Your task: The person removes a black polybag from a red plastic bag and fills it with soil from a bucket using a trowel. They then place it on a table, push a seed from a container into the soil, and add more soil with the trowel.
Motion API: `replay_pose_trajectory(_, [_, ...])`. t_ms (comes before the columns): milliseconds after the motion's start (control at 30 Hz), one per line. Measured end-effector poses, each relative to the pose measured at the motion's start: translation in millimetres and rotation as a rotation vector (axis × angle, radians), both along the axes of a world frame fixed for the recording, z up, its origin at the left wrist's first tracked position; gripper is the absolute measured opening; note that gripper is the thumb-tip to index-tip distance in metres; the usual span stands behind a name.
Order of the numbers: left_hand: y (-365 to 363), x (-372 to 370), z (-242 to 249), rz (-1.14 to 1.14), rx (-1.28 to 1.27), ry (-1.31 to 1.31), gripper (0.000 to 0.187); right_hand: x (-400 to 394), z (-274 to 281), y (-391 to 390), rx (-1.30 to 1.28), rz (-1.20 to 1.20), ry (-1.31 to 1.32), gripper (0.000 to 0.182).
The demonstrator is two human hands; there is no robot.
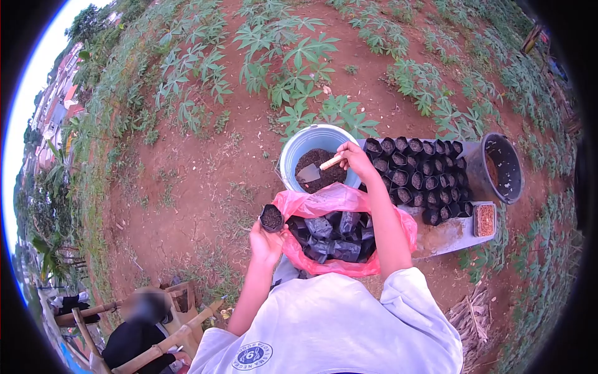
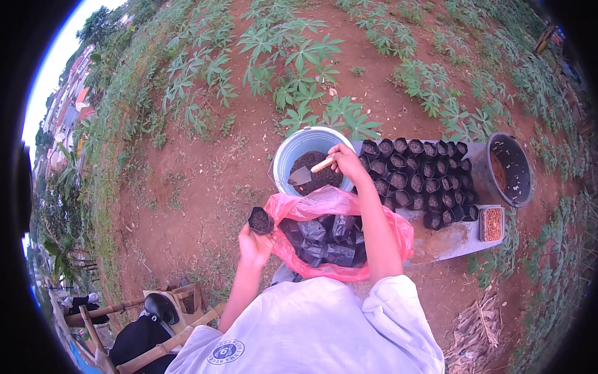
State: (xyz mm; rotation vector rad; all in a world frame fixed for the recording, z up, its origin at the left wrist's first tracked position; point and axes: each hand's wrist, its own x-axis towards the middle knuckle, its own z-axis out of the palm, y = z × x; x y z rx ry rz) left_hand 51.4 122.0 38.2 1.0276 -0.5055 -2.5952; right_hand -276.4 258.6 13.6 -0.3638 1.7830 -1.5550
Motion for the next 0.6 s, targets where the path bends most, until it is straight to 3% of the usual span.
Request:
replay_pose_trajectory(400, [56.1,-34.1,13.0,-0.11,-0.043,0.022,0.049,32.2,102.6,72.6,-0.365,0.034,-0.013,0.009])
replay_pose_trajectory(600, [77.8,-38.0,19.0,-0.163,-0.065,0.023,0.055,62.8,137.3,89.4,-0.428,0.126,0.061,0.013])
